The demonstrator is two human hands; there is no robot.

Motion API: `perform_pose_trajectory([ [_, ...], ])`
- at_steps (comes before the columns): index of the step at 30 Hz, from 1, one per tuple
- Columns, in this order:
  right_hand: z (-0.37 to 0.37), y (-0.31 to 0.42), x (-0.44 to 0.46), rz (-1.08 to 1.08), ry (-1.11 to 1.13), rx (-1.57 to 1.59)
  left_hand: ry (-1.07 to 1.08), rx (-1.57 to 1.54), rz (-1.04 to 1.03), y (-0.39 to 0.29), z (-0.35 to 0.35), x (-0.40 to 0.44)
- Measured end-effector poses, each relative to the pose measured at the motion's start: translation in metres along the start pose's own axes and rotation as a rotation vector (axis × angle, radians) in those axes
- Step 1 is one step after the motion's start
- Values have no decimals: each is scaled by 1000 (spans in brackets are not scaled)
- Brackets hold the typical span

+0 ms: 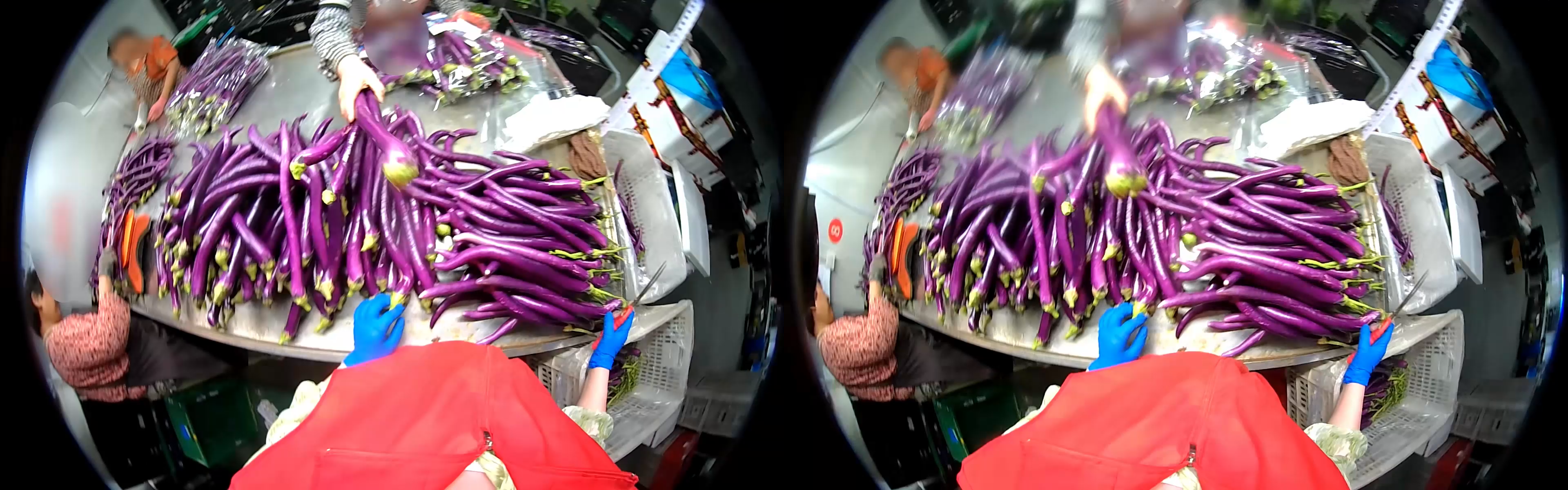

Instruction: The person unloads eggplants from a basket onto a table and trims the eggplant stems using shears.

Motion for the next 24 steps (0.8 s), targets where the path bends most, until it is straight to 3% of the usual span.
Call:
perform_pose_trajectory([
  [12, 0, 6, 3, 40, 48, -122, -11, -16, 15, -2, 3, 3],
  [16, -2, 7, 2, 21, 38, -23, -30, 9, 22, -9, 14, 8],
  [20, -4, 6, 3, 21, 37, 21, -190, 3, -25, -38, 64, 43],
  [24, 7, -7, 5, 29, 34, -69, -178, 54, 50, -17, 73, 90],
])
Point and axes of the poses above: each hand's wrist, its own x-axis towards the middle knuckle, its own z-axis out of the back of the hand, y = z × x, the point moved 8 cm from there along x, towards the middle knuckle, and after that the axes turned 4 degrees about x, right-handed, at the moved point
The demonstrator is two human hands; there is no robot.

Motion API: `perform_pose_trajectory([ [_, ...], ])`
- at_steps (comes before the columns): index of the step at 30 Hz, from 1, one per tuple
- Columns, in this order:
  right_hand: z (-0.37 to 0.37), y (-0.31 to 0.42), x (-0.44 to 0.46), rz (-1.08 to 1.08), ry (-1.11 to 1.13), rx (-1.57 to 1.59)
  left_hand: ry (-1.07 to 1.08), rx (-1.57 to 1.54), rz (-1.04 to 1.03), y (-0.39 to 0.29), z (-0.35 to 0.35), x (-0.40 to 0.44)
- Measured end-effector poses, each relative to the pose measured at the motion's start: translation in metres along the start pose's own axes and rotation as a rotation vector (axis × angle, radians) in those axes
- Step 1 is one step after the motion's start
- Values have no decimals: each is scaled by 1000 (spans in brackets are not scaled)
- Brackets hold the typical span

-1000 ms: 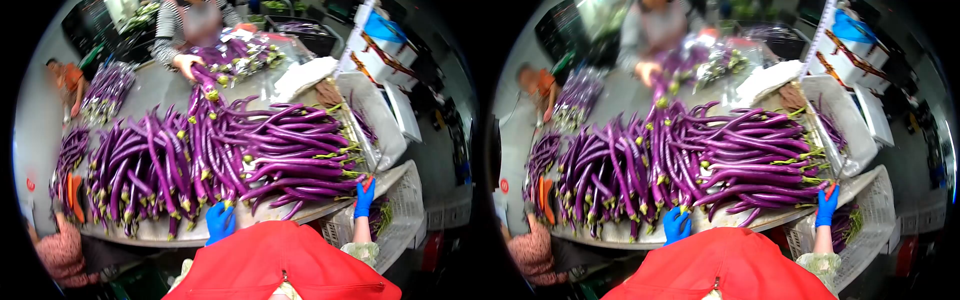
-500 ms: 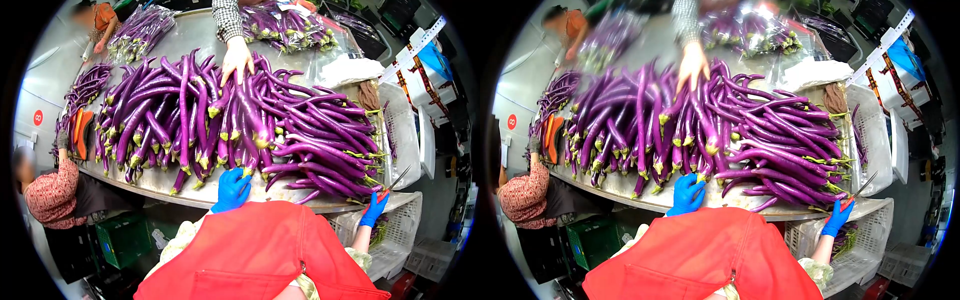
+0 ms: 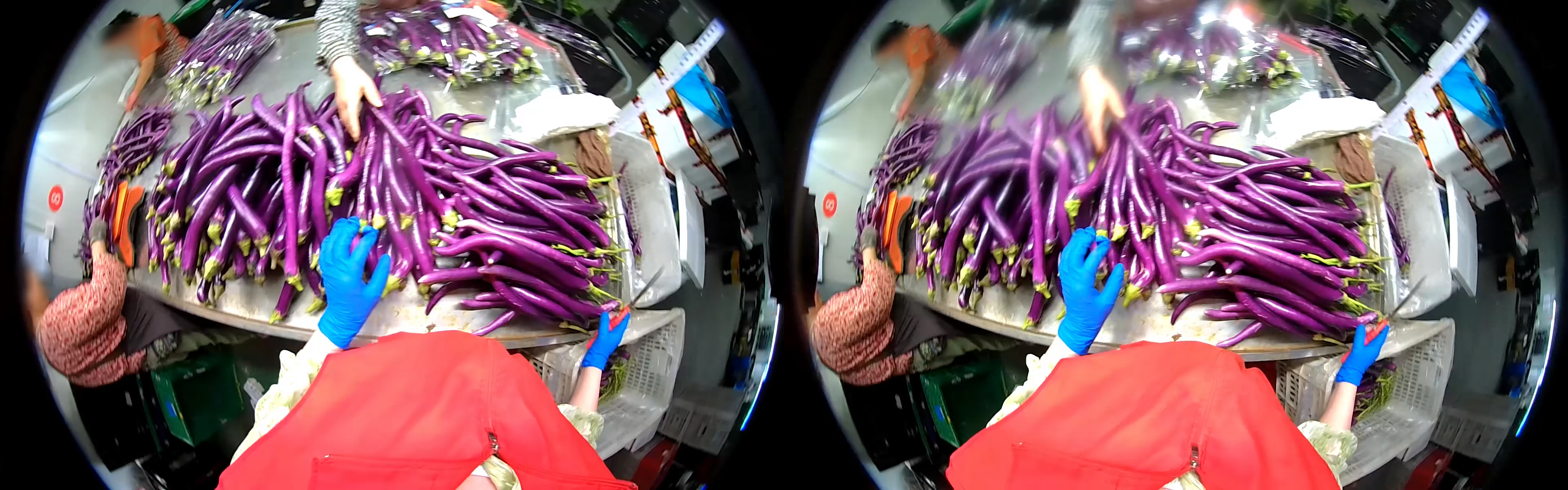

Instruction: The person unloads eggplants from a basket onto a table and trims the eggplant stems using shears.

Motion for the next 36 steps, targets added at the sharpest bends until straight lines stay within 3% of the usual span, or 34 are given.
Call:
perform_pose_trajectory([
  [1, 0, -2, 0, 10, -4, -26, -32, 97, -34, -4, -3, 10],
  [3, 0, -6, -4, 31, 9, -3, 110, 39, -174, -31, -16, 24],
  [5, -18, 33, -16, 35, 35, -197, 182, -56, -304, -54, -47, 30],
  [10, -12, 16, -12, 91, 34, -180, 498, 222, -222, -16, -170, 34],
  [11, -14, 18, -13, 60, 35, -99, 407, 271, -269, -18, -171, 38],
  [16, -8, 14, -12, -45, -23, 62, 724, 336, -184, -15, -182, 59],
  [20, -13, 21, -11, -13, -21, 124, 508, 250, -307, -13, -171, 56],
  [22, -27, 34, -12, -36, 25, 102, 446, 200, -275, -13, -161, 49],
  [23, -30, 38, -7, 31, 84, -169, 405, 193, -263, -16, -155, 41],
  [25, -59, 71, -6, 227, 217, -156, 392, 98, -191, -30, -131, 29],
  [27, -87, 112, -1, 353, 258, -379, 395, -30, -198, -47, -107, 11],
  [31, -143, 153, 10, 411, 396, -321, 385, -140, -190, -51, -74, -32],
  [36, -213, 178, 3, 379, 605, -611, 155, -121, -4, -11, -24, -65],
])
Point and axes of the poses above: each hand's wrist, its own x-axis towards the middle knuckle, its own z-axis out of the back of the hand, y = z × x, the point moved 8 cm from there along x, towards the middle knuckle, and after that the axes turned 4 degrees about x, right-handed, at the moved point
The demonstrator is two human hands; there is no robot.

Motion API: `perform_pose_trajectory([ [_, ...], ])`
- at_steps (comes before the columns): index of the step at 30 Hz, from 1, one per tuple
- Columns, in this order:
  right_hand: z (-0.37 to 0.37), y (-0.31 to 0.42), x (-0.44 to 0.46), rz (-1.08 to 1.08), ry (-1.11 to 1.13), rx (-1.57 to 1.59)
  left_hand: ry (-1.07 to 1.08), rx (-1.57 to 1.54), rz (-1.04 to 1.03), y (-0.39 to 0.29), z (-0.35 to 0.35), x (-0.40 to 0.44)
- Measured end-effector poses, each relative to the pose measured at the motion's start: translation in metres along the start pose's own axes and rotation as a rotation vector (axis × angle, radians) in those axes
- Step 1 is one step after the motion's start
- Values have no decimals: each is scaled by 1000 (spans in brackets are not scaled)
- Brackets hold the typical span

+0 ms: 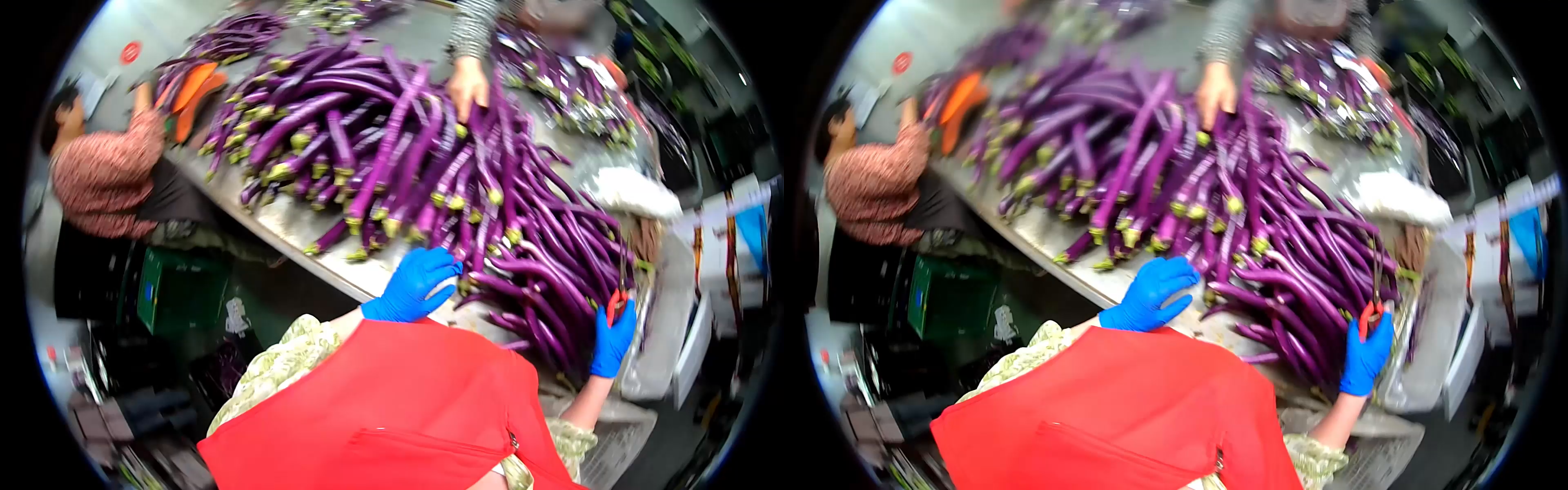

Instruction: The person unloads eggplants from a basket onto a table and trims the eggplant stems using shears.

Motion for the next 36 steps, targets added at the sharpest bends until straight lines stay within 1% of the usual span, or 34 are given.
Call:
perform_pose_trajectory([
  [1, -11, 6, 6, -17, 70, -60, -72, 34, 27, 9, 8, -10],
  [3, -38, -17, 13, 2, 128, 8, -132, 29, 77, 18, 22, -21],
  [5, -51, -49, 22, 53, 82, 64, -164, 35, 142, 28, 26, -33],
  [7, -41, -42, 26, -88, 114, 96, -135, -27, 158, 39, 25, -39],
  [9, -24, -57, 26, -4, -132, 156, -165, -4, 151, 41, 32, -44],
  [10, -21, -36, 20, -67, -163, 448, -226, 1, 93, 39, 41, -43],
  [11, -18, -16, 11, -139, -184, 740, -245, 5, 89, 43, 42, -47],
  [12, -22, -20, 10, -189, -113, 883, -227, -16, 69, 48, 40, -50],
  [13, -26, 10, -2, -226, -71, 1025, -201, -40, 47, 55, 36, -54],
  [14, -36, 32, -8, -188, -33, 1117, -164, -43, 46, 62, 32, -59],
  [15, -44, 51, -13, -153, 0, 1206, -188, -52, 24, 64, 37, -60],
  [17, -72, 78, -27, -208, 26, 1307, -148, -68, 19, 70, 43, -60],
  [18, -78, 124, -38, -179, 48, 1363, -125, -128, 38, 76, 46, -59],
  [19, -90, 149, -47, -247, 99, 1437, -90, -202, 53, 81, 47, -57],
  [21, -113, 156, -50, -265, 225, 1391, -96, -196, 31, 81, 56, -48],
  [22, -125, 159, -48, -227, 189, 1377, -48, -206, 48, 81, 57, -44],
  [23, -136, 163, -50, -246, 236, 1390, -7, -199, 64, 79, 63, -37],
  [25, -152, 171, -56, -273, 302, 1408, -23, -183, 59, 71, 78, -25],
  [26, -156, 176, -57, -289, 322, 1332, -38, -173, 67, 67, 84, -22],
  [27, -157, 179, -58, -305, 352, 1250, -77, -153, 22, 61, 91, -17],
  [29, -165, 185, -57, -399, 410, 1237, -139, -57, 11, 49, 119, 0],
  [30, -175, 179, -54, -375, 418, 1311, -229, -47, 41, 45, 141, 8],
  [31, -179, 184, -52, -359, 446, 1307, -329, -25, 58, 44, 160, 11],
  [32, -185, 185, -50, -330, 460, 1323, -318, -7, 117, 55, 172, 10],
  [33, -189, 186, -49, -306, 459, 1336, -338, 92, 175, 53, 191, 18],
  [34, -191, 187, -49, -307, 438, 1338, -424, 77, 126, 55, 202, 26],
  [35, -196, 186, -49, -327, 410, 1321, -366, 47, 86, 68, 203, 35],
  [36, -197, 184, -52, -346, 372, 1286, -301, 160, 22, 60, 202, 51],
])
Point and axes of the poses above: each hand's wrist, its own x-axis towards the middle knuckle, its own z-axis out of the back of the hand, y = z × x, the point moved 8 cm from there along x, towards the middle knuckle, and after that the axes turned 4 degrees about x, right-handed, at the moved point
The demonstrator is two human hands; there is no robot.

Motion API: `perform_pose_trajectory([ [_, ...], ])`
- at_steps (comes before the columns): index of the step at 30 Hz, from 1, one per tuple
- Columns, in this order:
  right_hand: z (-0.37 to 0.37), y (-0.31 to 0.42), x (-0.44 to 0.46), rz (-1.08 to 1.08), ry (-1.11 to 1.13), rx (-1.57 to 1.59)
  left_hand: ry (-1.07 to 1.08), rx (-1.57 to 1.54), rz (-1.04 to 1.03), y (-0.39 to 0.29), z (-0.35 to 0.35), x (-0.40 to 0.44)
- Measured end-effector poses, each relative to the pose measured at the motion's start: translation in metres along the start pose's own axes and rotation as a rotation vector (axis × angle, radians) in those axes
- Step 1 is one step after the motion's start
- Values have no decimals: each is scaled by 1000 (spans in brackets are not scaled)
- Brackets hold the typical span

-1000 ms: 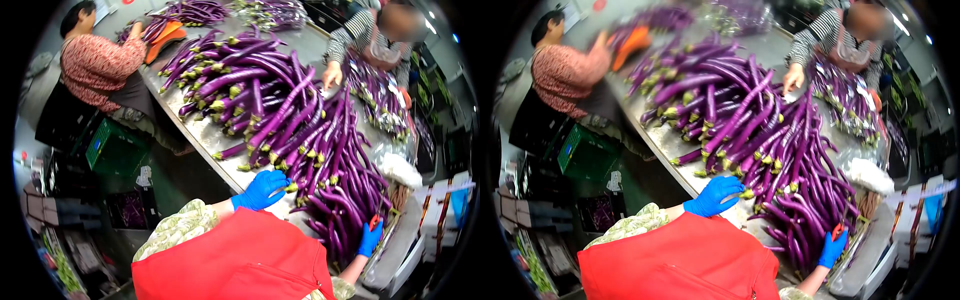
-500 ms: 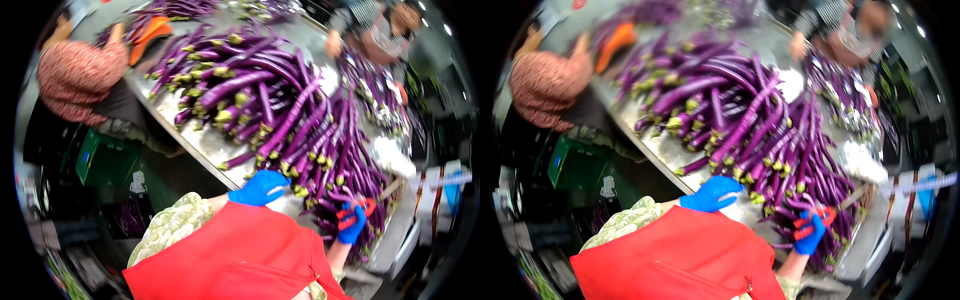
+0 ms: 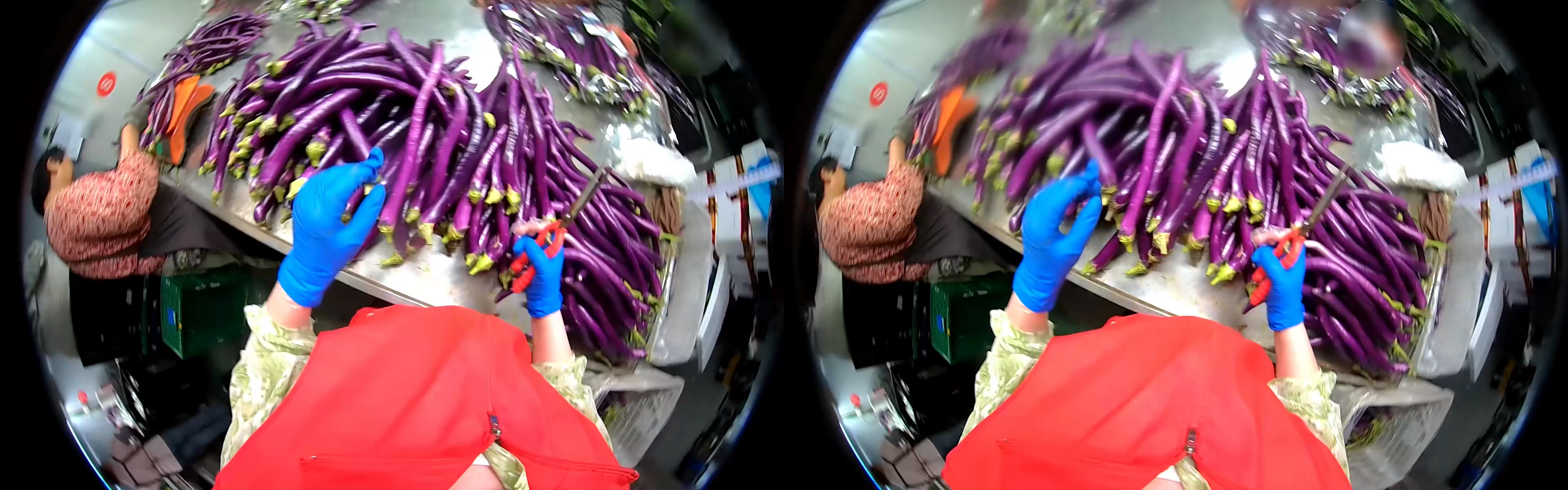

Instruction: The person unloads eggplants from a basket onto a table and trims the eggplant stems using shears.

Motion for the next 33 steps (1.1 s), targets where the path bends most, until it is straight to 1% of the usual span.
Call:
perform_pose_trajectory([
  [1, 1, -2, -2, 10, -41, -25, 48, 103, -93, -9, -6, 16],
  [3, 3, -14, -5, -13, -55, -31, 260, 68, -231, -4, -43, 39],
  [4, 4, -22, -4, -16, -40, -69, 373, 78, -244, 7, -65, 45],
  [5, 0, -23, -7, -32, -41, -112, 541, 240, -300, 30, -98, 45],
  [7, -11, -24, -9, 97, 1, -228, 863, 584, -417, 79, -156, 38],
  [8, -14, -31, -10, 205, 5, -229, 928, 611, -465, 81, -164, 43],
  [9, -12, -50, -11, 187, 15, -209, 995, 637, -516, 83, -173, 46],
  [10, -19, -54, -17, 148, -23, -268, 1058, 663, -568, 83, -178, 50],
  [11, -24, -57, -22, 106, -57, -331, 1056, 568, -584, 78, -177, 61],
  [12, -28, -56, -26, 74, -127, -570, 1053, 474, -594, 67, -169, 75],
  [13, -37, -52, -25, 53, -131, -626, 1050, 381, -601, 61, -165, 85],
  [14, -46, -44, -21, 36, -130, -639, 944, 326, -716, 55, -167, 98],
  [15, -54, -39, -15, 18, -133, -650, 939, 317, -708, 49, -171, 114],
  [17, -62, -44, 0, 7, -174, -333, 957, 397, -703, 61, -207, 138],
  [18, -64, -38, 7, 117, -173, -453, 857, 166, -667, 67, -224, 154],
  [19, -57, -57, 7, 93, -249, -334, 861, 239, -593, 61, -236, 171],
  [21, -49, -77, -3, 242, -356, -272, 764, 346, -634, 66, -282, 197],
  [22, -52, -71, -12, 296, -369, -177, 875, 421, -699, 75, -321, 194],
  [23, -54, -64, -23, 354, -377, -83, 879, 390, -739, 76, -344, 192],
  [25, -45, -88, -38, 221, -468, 129, 773, 192, -677, 70, -381, 218],
  [27, -47, -84, -45, 46, -527, 358, 645, -239, -126, 94, -415, 279],
  [28, -46, -73, -48, -73, -533, 376, 609, -128, -250, 75, -418, 298],
  [29, -40, -78, -49, -26, -536, 408, 783, -130, -323, 49, -435, 298],
  [31, -30, -92, -57, 64, -520, 361, 1042, 196, -708, 18, -505, 269],
  [32, -20, -88, -64, 150, -608, 213, 1201, 398, -865, 16, -546, 242],
  [33, -13, -82, -71, 229, -690, 62, 1359, 175, -964, 8, -562, 210],
])
Point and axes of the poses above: each hand's wrist, its own x-axis towards the middle knuckle, its own z-axis out of the back of the hand, y = z × x, the point moved 8 cm from there along x, towards the middle knuckle, and after that the axes turned 4 degrees about x, right-handed, at the moved point
